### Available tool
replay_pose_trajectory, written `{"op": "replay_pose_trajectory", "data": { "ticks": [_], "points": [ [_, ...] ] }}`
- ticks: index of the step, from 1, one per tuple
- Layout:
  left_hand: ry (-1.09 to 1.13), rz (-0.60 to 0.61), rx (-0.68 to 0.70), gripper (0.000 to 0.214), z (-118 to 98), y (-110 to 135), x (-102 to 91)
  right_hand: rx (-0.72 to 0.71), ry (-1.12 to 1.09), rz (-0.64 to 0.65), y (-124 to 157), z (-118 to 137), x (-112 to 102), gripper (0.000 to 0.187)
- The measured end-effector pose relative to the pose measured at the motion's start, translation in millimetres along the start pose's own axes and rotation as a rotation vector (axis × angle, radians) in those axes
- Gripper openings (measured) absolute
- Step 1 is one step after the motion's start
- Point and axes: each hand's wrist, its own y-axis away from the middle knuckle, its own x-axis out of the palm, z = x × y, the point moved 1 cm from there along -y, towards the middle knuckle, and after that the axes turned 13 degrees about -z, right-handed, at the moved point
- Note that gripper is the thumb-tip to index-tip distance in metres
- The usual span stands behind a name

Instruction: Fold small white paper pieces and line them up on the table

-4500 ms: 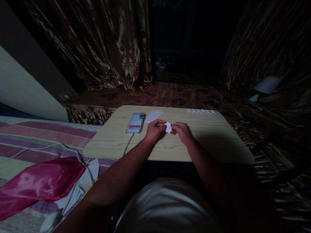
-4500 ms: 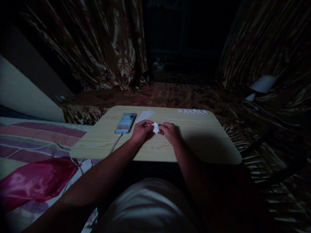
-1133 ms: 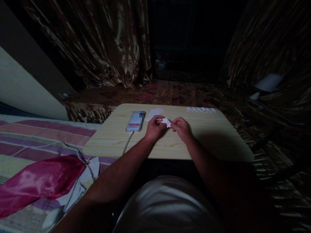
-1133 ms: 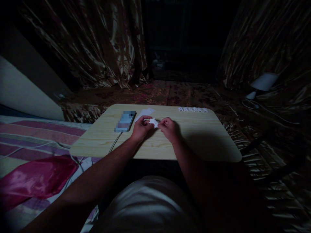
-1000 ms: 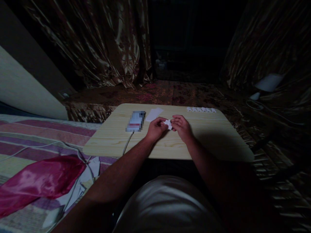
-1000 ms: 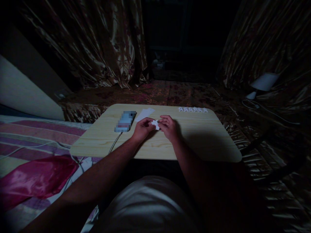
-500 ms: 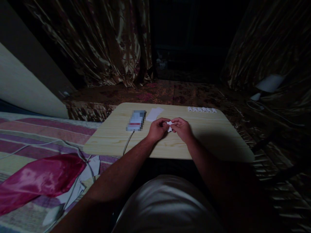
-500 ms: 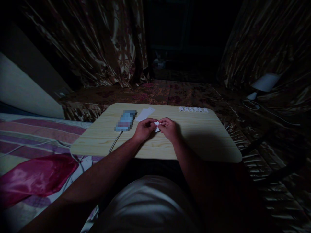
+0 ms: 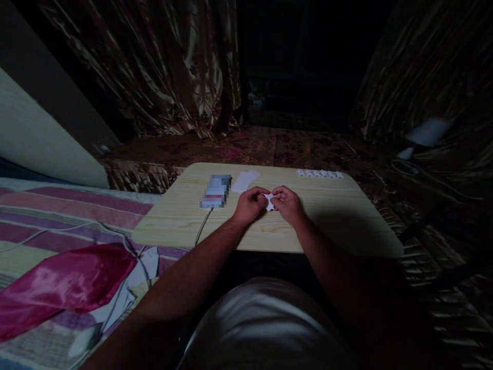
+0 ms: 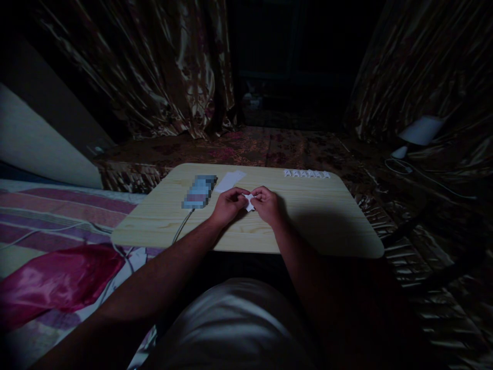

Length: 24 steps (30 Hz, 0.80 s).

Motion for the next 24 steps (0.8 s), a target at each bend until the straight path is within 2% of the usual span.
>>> {"op": "replay_pose_trajectory", "data": {
  "ticks": [11,17,24],
  "points": [
    [-0.076,-0.019,0.070,0.018,-0.6,1.8,0.6,-0.021,-0.005,0.006,-0.4,-1.7,1.0,0.014],
    [-0.027,-0.005,0.032,0.018,4.1,-1.0,0.2,-0.007,0.012,0.000,1.3,2.9,0.9,0.015],
    [0.035,0.013,-0.038,0.021,-2.0,0.0,1.0,0.003,0.031,-0.035,1.8,5.4,1.0,0.016]
  ]
}}
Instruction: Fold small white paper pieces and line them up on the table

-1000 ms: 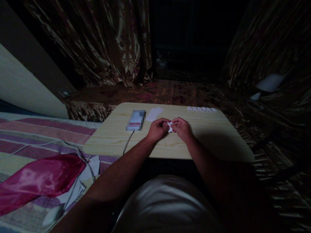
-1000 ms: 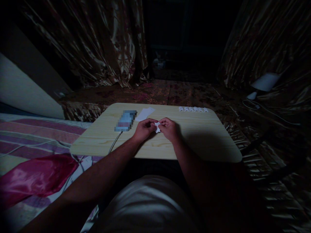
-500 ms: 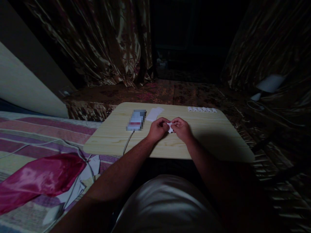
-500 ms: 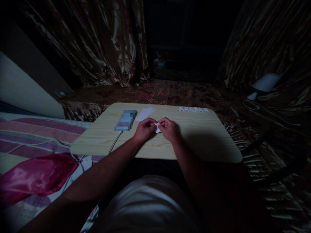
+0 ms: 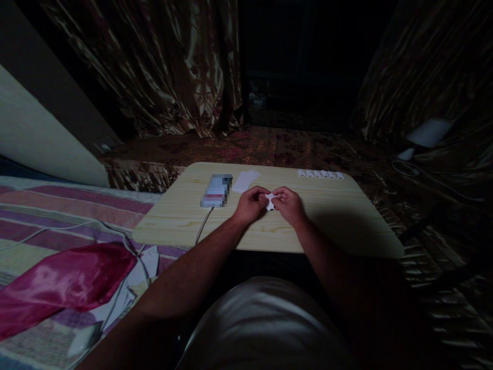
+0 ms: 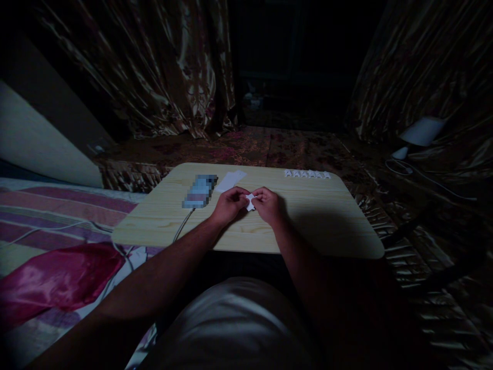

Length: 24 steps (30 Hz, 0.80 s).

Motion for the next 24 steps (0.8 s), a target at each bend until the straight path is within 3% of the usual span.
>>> {"op": "replay_pose_trajectory", "data": {
  "ticks": [11,17,24],
  "points": [
    [-0.010,-0.038,-0.004,0.016,6.6,-1.4,-0.9,-0.006,-0.020,-0.003,-0.4,-4.4,0.7,0.014],
    [0.026,-0.063,-0.076,0.016,1.3,-1.8,1.3,0.000,-0.013,0.010,-0.7,-7.2,1.4,0.015],
    [0.056,-0.085,-0.109,0.011,-1.3,-2.6,1.4,-0.029,-0.027,0.046,1.3,2.5,0.9,0.013]
  ]
}}
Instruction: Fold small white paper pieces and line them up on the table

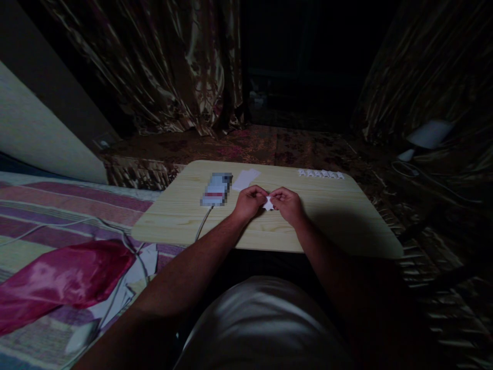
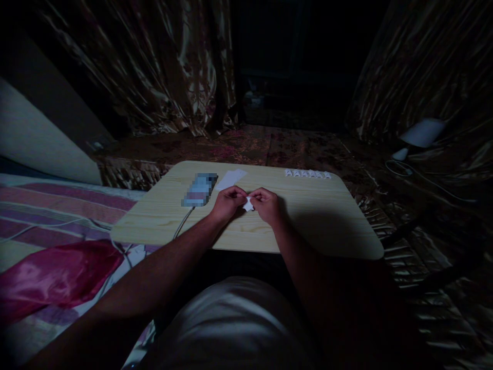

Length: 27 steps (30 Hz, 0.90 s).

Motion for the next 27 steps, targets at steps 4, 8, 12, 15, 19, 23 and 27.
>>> {"op": "replay_pose_trajectory", "data": {
  "ticks": [4,8,12,15,19,23,27],
  "points": [
    [-0.006,0.004,-0.002,0.010,0.1,-0.4,-0.7,0.003,-0.019,0.014,0.6,3.9,-1.3,0.013],
    [0.004,0.003,-0.005,0.010,-0.4,-0.1,-0.9,0.038,-0.025,0.022,-0.3,1.4,-3.0,0.015],
    [0.003,-0.008,-0.001,0.012,-1.6,1.2,-0.3,0.052,-0.032,0.022,-1.7,-0.9,-3.7,0.018],
    [0.005,-0.001,-0.009,0.014,-2.9,2.3,0.6,0.056,-0.037,0.002,-2.3,-1.2,-3.6,0.017],
    [-0.007,0.002,-0.010,0.015,-4.3,3.8,1.8,0.053,-0.024,-0.032,-3.0,-1.4,-3.4,0.016],
    [-0.023,0.006,0.016,0.014,-4.1,5.0,2.4,0.056,-0.024,-0.051,-3.6,-2.1,-3.3,0.014],
    [-0.023,0.007,0.046,0.012,-2.1,4.5,2.8,0.043,-0.042,-0.052,-4.1,-3.1,-2.8,0.013]
  ]
}}
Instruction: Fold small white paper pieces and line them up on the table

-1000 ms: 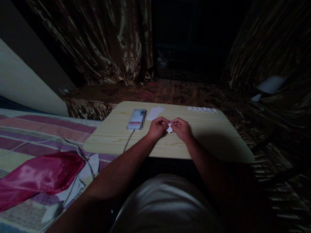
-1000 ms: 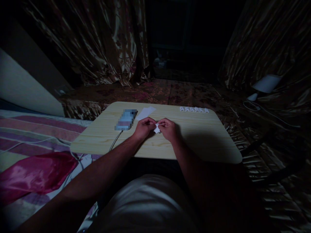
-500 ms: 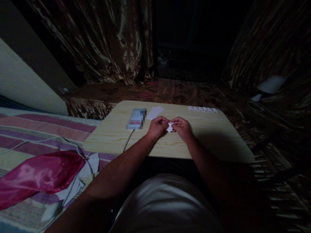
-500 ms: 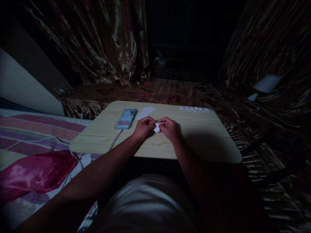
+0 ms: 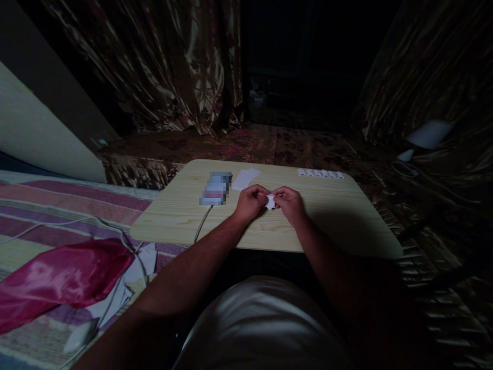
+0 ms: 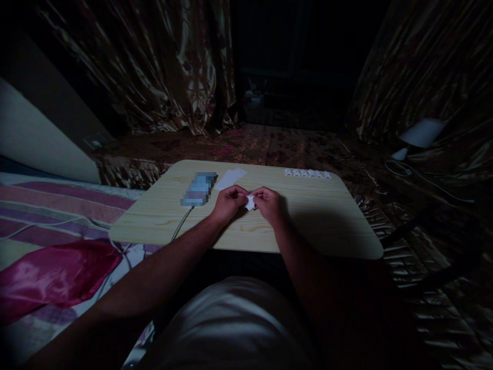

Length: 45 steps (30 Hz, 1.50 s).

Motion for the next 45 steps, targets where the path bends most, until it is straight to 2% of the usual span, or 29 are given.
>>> {"op": "replay_pose_trajectory", "data": {
  "ticks": [10,15,18,23,29,35,38,45],
  "points": [
    [0.038,-0.068,-0.064,0.009,-3.1,-0.5,3.6,-0.014,0.036,-0.011,1.9,5.5,3.5,0.013],
    [0.063,-0.110,-0.088,0.011,-3.7,0.0,5.0,0.000,0.031,-0.060,0.9,5.5,7.0,0.015],
    [0.059,-0.114,-0.066,0.013,-1.8,-1.4,5.4,0.001,0.042,-0.070,-2.1,1.4,9.5,0.018],
    [0.036,-0.080,0.007,0.012,0.0,-3.0,3.9,-0.028,0.032,-0.094,-6.1,-1.9,13.8,0.011],
    [0.015,-0.059,0.046,0.012,0.4,-1.5,3.9,0.034,-0.014,-0.078,-6.6,-0.7,14.2,0.008],
    [0.049,-0.087,-0.016,0.013,-2.6,-2.0,4.5,-0.026,-0.073,-0.037,-6.4,-3.4,11.1,0.011],
    [0.090,-0.091,-0.054,0.012,-3.5,-2.8,3.5,-0.015,-0.102,0.003,-4.7,-1.4,10.7,0.012],
    [0.150,-0.064,-0.110,0.011,-3.3,-2.7,3.6,0.010,-0.057,0.011,-3.1,2.0,8.1,0.007]
  ]
}}
